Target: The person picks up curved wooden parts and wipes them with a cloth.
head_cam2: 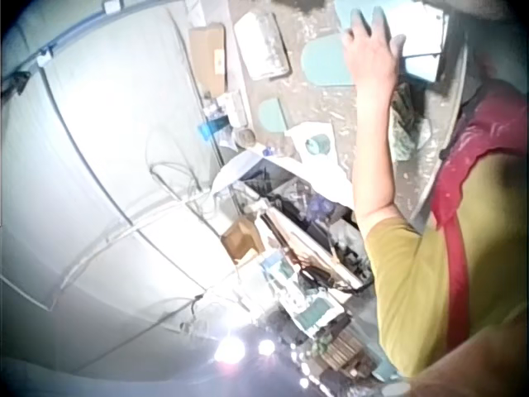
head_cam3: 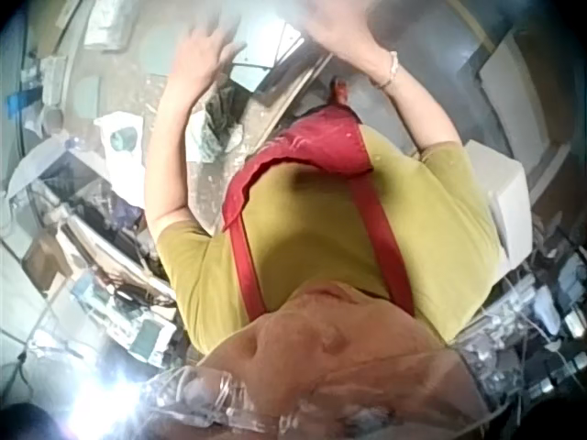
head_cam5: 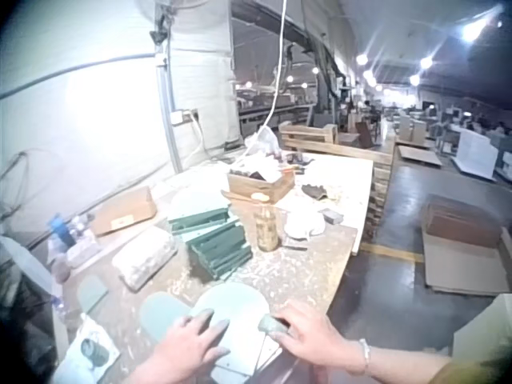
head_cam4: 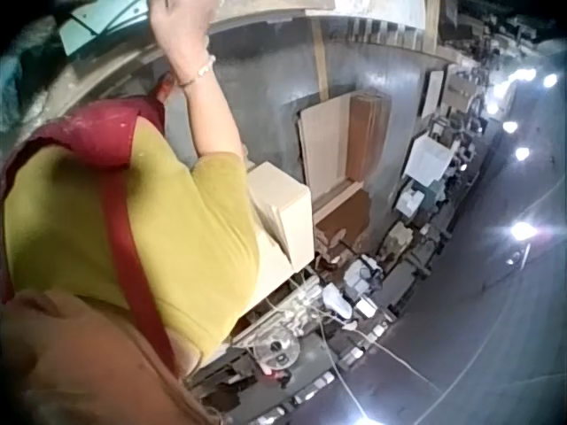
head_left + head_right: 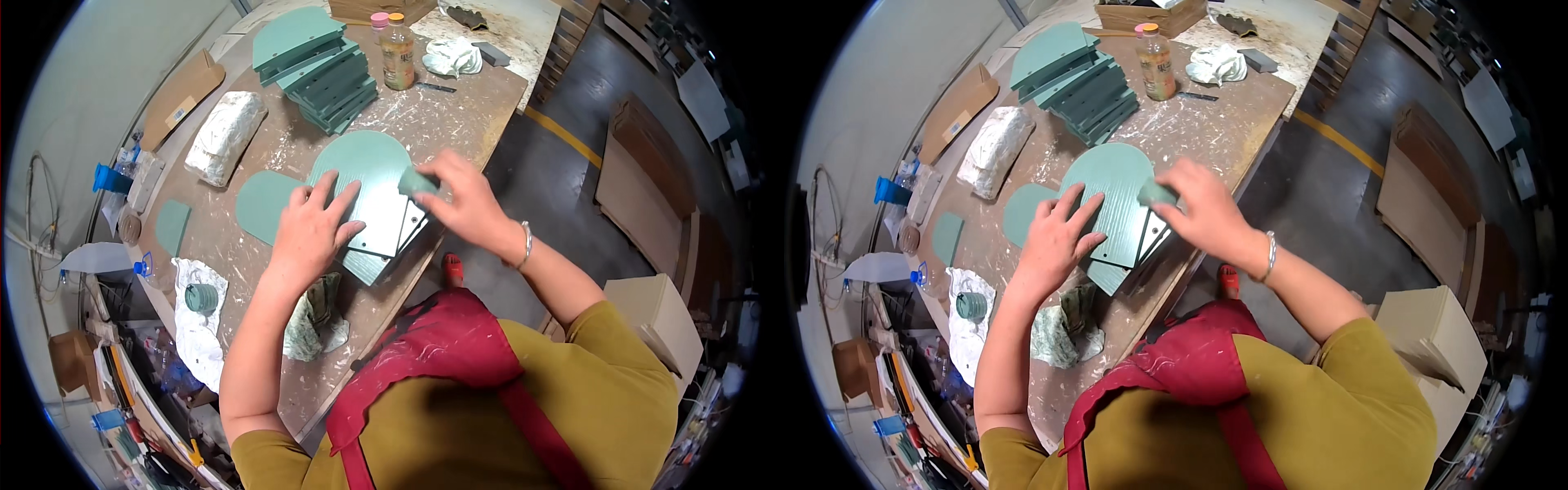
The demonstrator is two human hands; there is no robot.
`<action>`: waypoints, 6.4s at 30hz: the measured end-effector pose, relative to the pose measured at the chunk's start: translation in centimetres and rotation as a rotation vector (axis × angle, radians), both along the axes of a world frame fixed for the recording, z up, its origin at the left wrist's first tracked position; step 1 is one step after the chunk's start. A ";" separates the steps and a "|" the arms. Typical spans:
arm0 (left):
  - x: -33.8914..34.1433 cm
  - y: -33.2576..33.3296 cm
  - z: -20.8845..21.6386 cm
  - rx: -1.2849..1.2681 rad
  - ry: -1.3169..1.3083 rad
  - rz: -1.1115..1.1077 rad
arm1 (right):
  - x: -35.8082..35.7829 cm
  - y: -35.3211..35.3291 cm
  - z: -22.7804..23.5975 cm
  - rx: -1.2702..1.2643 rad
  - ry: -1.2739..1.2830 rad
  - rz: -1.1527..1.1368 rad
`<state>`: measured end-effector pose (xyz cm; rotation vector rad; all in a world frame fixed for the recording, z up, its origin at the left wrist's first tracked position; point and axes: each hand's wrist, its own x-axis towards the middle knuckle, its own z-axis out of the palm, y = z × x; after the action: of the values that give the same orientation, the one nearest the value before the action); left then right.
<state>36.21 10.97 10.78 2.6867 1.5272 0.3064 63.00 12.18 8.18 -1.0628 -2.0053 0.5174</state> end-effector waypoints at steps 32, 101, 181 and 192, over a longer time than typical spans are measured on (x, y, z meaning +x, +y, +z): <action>3.4 1.3 -0.2 0.066 0.172 0.087 | 0.0 -7.1 1.6 -0.123 0.117 -0.110; 5.6 16.1 -1.8 -0.362 -0.083 -0.010 | -5.8 1.9 0.0 -0.321 0.345 0.539; 15.6 -2.0 -1.4 0.003 -0.118 0.648 | 5.8 17.6 3.5 -0.522 0.090 0.835; 10.5 -3.4 5.2 0.330 -0.855 1.089 | 8.7 18.8 1.0 -0.747 0.507 0.579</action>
<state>46.68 7.58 16.03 1.1539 2.4179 1.5370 71.71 31.02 9.16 -0.6123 -1.6444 1.7498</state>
